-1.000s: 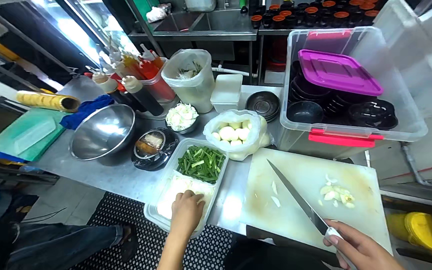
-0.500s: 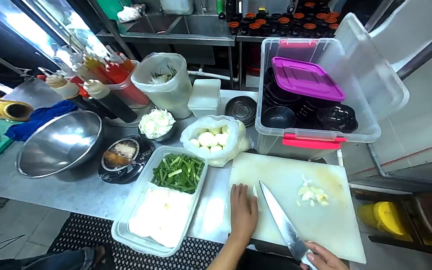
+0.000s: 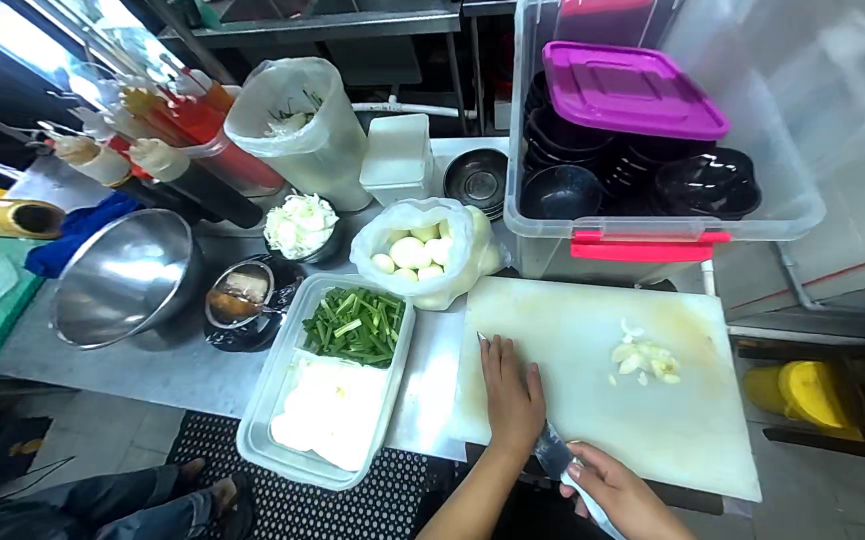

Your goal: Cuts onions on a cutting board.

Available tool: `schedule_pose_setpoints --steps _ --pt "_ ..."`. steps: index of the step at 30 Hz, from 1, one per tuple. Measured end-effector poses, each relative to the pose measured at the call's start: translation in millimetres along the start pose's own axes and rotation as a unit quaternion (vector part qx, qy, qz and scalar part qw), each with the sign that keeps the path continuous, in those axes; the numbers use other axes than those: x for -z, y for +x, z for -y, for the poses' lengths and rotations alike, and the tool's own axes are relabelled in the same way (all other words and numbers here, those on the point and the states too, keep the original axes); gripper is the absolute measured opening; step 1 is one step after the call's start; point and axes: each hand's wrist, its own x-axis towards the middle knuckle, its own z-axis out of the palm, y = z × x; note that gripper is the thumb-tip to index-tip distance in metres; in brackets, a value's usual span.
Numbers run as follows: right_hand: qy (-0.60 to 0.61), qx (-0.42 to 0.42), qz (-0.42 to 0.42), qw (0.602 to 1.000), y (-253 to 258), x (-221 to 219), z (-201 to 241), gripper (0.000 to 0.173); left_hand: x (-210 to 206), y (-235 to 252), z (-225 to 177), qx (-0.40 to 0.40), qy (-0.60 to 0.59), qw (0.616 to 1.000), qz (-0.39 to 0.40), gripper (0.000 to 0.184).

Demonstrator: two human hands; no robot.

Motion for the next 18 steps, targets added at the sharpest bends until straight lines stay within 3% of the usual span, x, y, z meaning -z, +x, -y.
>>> schedule_pose_setpoints --steps 5,9,14,18 --pt "-0.008 0.029 0.033 0.999 -3 -2 24 0.036 12 6 1 0.035 -0.098 0.991 -0.083 0.047" --pt "-0.095 0.117 0.062 0.987 -15 -9 76 0.036 68 26 -15 -0.019 -0.166 0.963 -0.213 0.035" --pt "-0.260 0.320 0.111 0.904 -15 -25 140 0.039 185 58 -20 -0.088 -0.141 0.908 -0.385 0.025" --pt "-0.344 0.368 0.154 0.850 -8 -31 172 0.038 243 62 10 -0.101 -0.141 0.840 -0.514 0.023"
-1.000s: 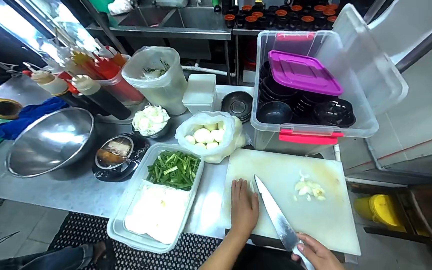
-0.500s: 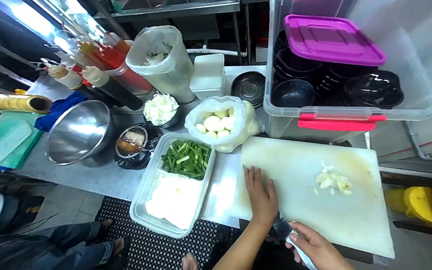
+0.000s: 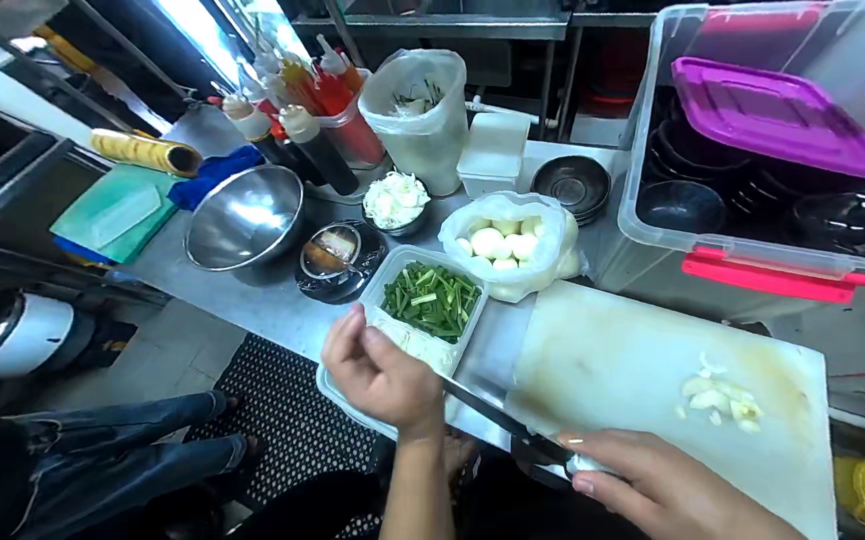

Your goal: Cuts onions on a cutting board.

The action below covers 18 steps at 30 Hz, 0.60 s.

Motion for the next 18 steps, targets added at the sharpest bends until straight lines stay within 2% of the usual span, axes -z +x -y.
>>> schedule_pose_setpoints --steps 1,2,3,4,5,6,7,8,9,11,13,14,16,18 --pt "-0.014 -0.004 0.017 1.000 1 2 1 0.037 8 2 11 0.025 0.018 0.999 -0.007 0.021" --pt "-0.031 -0.014 0.027 0.999 -1 4 1 0.037 19 1 23 0.071 0.064 0.995 0.019 0.021" --pt "-0.051 -0.031 0.032 0.998 -5 6 1 0.038 31 -1 36 0.135 0.134 0.977 0.090 0.026" --pt "-0.066 -0.048 0.033 0.996 -11 9 0 0.038 43 0 47 0.208 0.208 0.935 0.198 0.032" --pt "-0.072 -0.060 0.029 0.995 -20 12 -2 0.038 51 5 56 0.271 0.258 0.873 0.313 0.036" --pt "-0.066 -0.070 0.020 0.995 -29 16 -4 0.037 57 8 66 0.309 0.281 0.815 0.401 0.038" --pt "-0.052 -0.077 0.005 0.996 -40 20 -6 0.036 62 9 69 0.313 0.289 0.787 0.445 0.035" --pt "-0.036 -0.083 -0.009 0.996 -52 23 -9 0.035 68 9 67 0.302 0.278 0.790 0.456 0.034" --pt "-0.019 -0.088 -0.021 0.996 -65 27 -12 0.034 73 11 61 0.291 0.246 0.811 0.443 0.033" --pt "0.006 -0.109 -0.044 0.993 -94 33 -17 0.035 79 15 48 0.312 0.124 0.863 0.377 0.032" --pt "0.020 -0.133 -0.070 0.988 -122 36 -23 0.035 77 20 40 0.338 0.003 0.880 0.334 0.035" --pt "0.024 -0.140 -0.086 0.986 -136 37 -27 0.035 72 20 38 0.324 0.027 0.885 0.334 0.038" --pt "0.035 -0.145 -0.114 0.982 -164 37 -37 0.034 58 14 35 0.241 0.214 0.873 0.365 0.040" --pt "0.041 -0.154 -0.123 0.980 -193 37 -46 0.034 47 -2 28 0.172 0.273 0.881 0.346 0.037"
